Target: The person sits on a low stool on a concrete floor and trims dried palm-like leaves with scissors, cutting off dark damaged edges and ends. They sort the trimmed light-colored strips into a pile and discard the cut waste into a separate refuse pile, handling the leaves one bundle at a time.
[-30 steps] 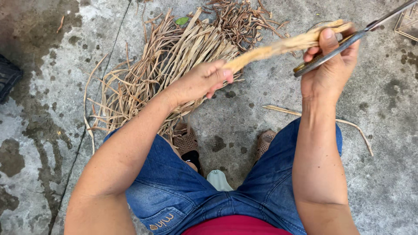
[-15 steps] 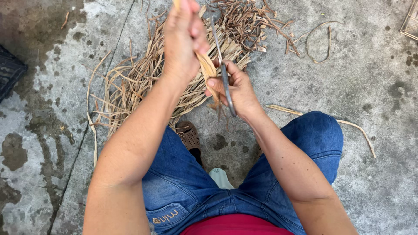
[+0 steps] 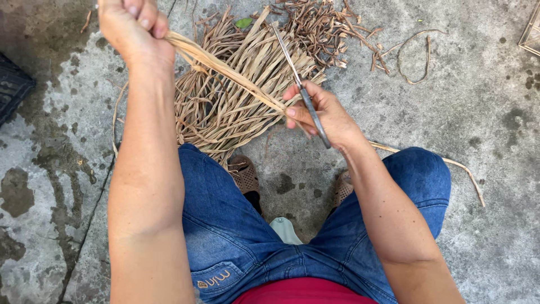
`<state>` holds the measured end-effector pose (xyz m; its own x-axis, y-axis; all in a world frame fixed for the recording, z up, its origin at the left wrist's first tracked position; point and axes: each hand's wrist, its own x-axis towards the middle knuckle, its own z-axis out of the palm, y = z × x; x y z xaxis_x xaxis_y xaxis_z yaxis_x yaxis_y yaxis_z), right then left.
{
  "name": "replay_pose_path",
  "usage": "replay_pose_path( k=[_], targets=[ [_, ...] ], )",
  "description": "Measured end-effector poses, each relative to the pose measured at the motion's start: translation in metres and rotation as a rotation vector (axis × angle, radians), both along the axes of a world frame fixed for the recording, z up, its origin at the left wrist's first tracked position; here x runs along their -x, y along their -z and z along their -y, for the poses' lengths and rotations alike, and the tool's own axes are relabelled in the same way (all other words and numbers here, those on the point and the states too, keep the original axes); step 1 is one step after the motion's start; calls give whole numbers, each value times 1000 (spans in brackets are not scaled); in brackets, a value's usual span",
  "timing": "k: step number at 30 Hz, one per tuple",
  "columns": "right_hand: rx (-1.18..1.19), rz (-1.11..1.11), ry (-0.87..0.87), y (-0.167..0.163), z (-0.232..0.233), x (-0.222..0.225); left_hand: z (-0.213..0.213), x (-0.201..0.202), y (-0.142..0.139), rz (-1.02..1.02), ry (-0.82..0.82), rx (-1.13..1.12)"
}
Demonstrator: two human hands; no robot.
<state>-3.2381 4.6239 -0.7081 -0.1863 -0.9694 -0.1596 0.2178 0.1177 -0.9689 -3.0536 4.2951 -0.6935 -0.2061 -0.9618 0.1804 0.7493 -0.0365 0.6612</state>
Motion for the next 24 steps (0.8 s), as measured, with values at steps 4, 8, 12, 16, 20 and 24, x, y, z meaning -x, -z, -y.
replay_pose_path(
  k=[4, 8, 12, 16, 20, 24],
  targets=[
    [-190, -227, 82, 9, -10, 26, 11, -22, -2, -7, -102, 12],
    [-131, -709, 313, 2, -15, 44, -1, -25, -12, -3, -123, 25],
    [-21, -191, 465, -14, -7, 25, -35, 1, -23, 46, -92, 36],
    [211, -80, 360, -17, 14, -23, -93, 39, -33, 45, 51, 21],
    [288, -152, 244, -7, 33, -48, -137, 68, -36, -11, 205, -25],
    [170, 69, 143, 6, 40, -46, -120, 59, -40, 68, 173, 19]
  ],
)
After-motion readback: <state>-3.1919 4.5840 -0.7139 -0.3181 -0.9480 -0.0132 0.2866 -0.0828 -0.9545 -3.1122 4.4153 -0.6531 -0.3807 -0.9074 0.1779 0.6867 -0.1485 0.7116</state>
